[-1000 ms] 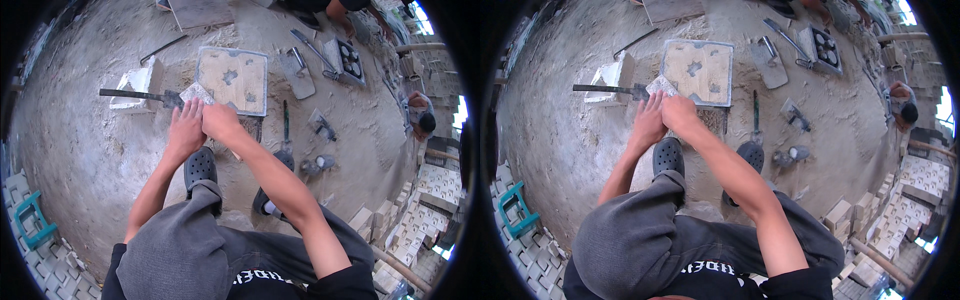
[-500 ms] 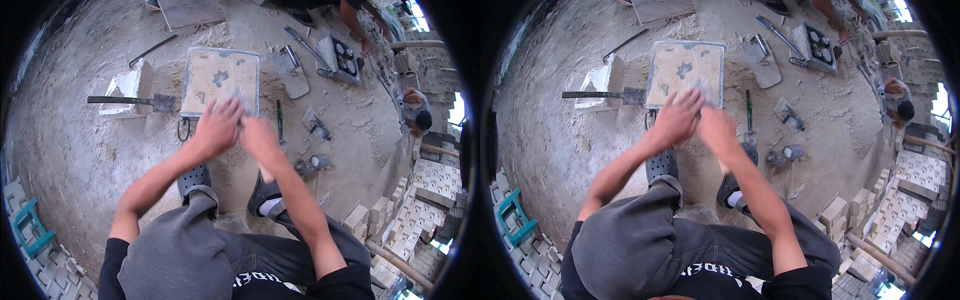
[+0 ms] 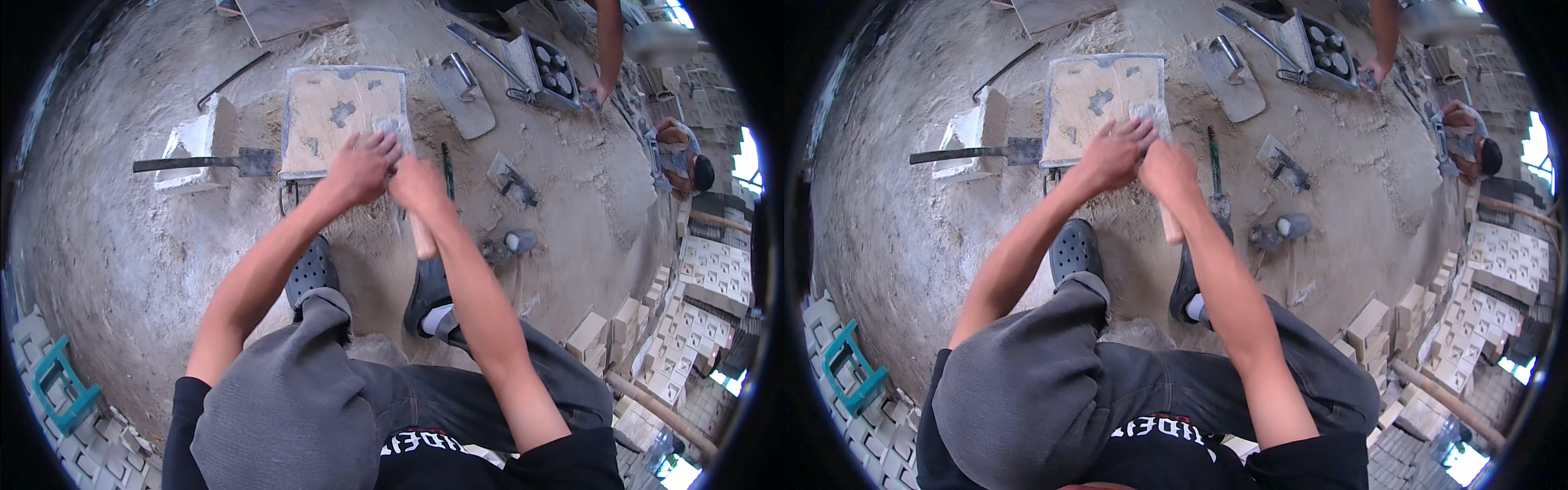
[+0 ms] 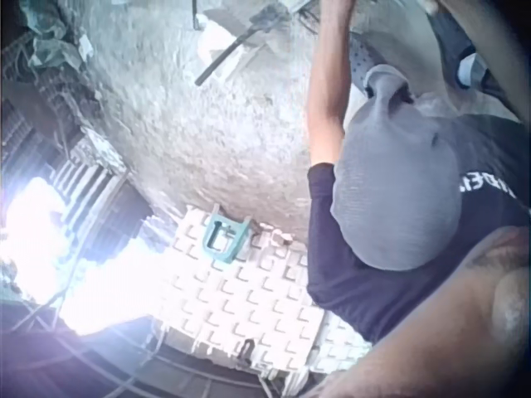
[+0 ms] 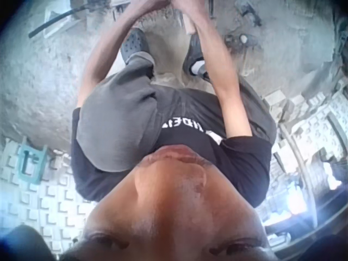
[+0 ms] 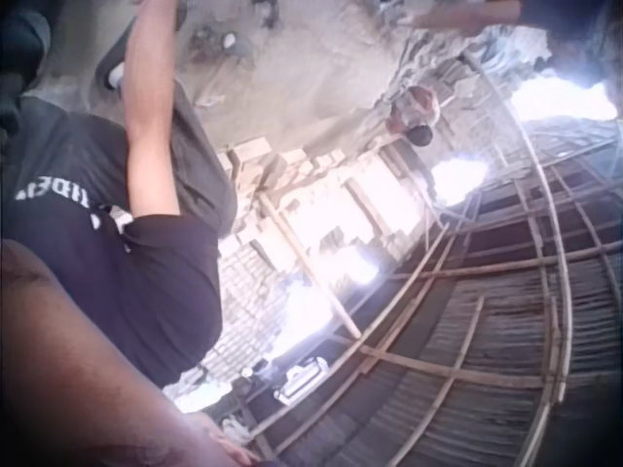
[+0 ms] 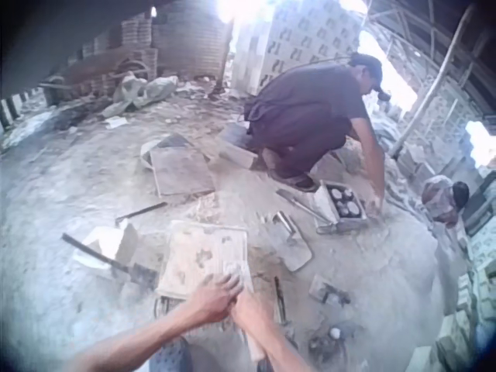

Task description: The person fills a star-shaped mold with a light-colored powder using a small trowel and their hands. The person then scrapes off excess material with a flat tool, presses the material down firmly by hand, and carefully removes a tile from a separate frame.

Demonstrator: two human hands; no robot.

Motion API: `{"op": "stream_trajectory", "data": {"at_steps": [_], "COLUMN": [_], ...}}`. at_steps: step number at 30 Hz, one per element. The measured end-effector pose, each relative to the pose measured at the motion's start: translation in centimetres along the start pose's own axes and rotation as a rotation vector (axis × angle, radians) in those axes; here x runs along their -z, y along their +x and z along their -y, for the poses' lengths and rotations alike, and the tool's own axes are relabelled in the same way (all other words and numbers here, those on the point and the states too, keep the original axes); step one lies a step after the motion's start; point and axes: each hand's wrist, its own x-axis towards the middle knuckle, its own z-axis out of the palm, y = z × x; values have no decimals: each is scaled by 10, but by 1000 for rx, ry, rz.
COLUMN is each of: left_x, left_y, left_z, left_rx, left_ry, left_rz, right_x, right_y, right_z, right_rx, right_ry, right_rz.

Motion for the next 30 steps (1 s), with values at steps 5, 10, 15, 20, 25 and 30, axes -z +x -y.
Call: {"op": "stream_trajectory", "data": {"at_steps": [5, 10, 15, 20, 25, 30], "left_x": [-18, -20, 24, 50, 34, 16], "left_y": [-66, -112, -60, 25, 26, -27], "left_z": [-51, -69, -30, 68, 73, 20], "left_rx": [-36, -67, -6, 81, 62, 41], "left_ry": [-3, -107, 74, 217, 42, 17], "left_rz": [-17, 126, -130, -115, 50, 10], "right_x": [-25, -18, 10, 33, 29, -5], "right_y": [-79, -112, -68, 57, 61, 2], "right_z": [-14, -4, 16, 60, 64, 35], "right_rx": [-56, -69, 40, 142, 64, -31], "right_ry": [65, -6, -14, -13, -52, 4], "right_rz": [52, 244, -16, -132, 26, 64]}}
